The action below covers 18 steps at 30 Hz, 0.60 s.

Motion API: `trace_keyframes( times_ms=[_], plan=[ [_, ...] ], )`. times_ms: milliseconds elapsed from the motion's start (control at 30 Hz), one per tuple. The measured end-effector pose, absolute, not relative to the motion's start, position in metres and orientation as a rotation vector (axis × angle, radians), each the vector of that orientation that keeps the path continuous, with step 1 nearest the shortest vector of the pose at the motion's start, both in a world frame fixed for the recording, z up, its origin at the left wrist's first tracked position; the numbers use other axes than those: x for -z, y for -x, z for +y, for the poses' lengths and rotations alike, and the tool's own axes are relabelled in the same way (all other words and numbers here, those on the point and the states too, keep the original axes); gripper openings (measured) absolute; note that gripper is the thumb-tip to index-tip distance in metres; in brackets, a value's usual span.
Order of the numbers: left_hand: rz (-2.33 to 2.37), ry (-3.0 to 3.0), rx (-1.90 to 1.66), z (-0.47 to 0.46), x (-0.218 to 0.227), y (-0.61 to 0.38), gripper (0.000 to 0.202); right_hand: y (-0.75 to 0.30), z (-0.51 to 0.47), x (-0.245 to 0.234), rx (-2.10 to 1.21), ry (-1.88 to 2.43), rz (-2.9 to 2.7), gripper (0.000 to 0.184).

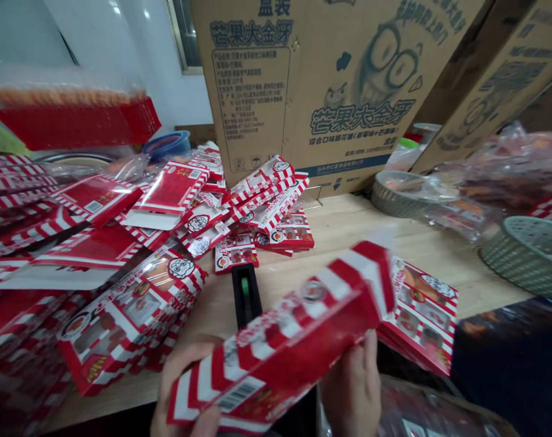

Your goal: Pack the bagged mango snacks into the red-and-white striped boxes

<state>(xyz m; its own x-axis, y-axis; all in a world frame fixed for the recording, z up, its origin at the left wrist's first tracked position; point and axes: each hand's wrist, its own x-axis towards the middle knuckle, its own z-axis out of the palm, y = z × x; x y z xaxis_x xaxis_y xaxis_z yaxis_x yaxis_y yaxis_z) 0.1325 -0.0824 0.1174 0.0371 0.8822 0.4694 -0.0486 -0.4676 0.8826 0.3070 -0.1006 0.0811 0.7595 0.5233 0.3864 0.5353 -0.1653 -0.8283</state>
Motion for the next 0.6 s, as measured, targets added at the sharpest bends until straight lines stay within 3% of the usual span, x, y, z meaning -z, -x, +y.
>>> trace_keyframes(
  times_ms=[100,233,400,533,600],
  plan=[
    [1.159,-1.625,-1.367,-0.08,-0.116,-0.086,0.034,-0.275,-0.09,-0.089,-0.089,1.675,-0.809,0.052],
    [1.24,-1.572,-1.371,-0.064,-0.1,-0.044,0.051,-0.235,-0.083,-0.076,-0.345,1.328,-0.975,0.073],
    [1.411,-1.477,-1.847,-0.05,-0.077,-0.045,0.055,-0.209,-0.072,-0.053,-0.428,1.059,-1.366,0.072],
    [1.305,-1.675,-2.005,-0.046,-0.07,-0.054,0.065,-0.216,-0.058,-0.061,-0.297,0.968,-1.395,0.062],
    [1.345,-1.711,-2.036,-0.045,-0.064,-0.051,0.058,-0.22,-0.053,-0.069,-0.304,0.944,-1.46,0.054]
  ],
)
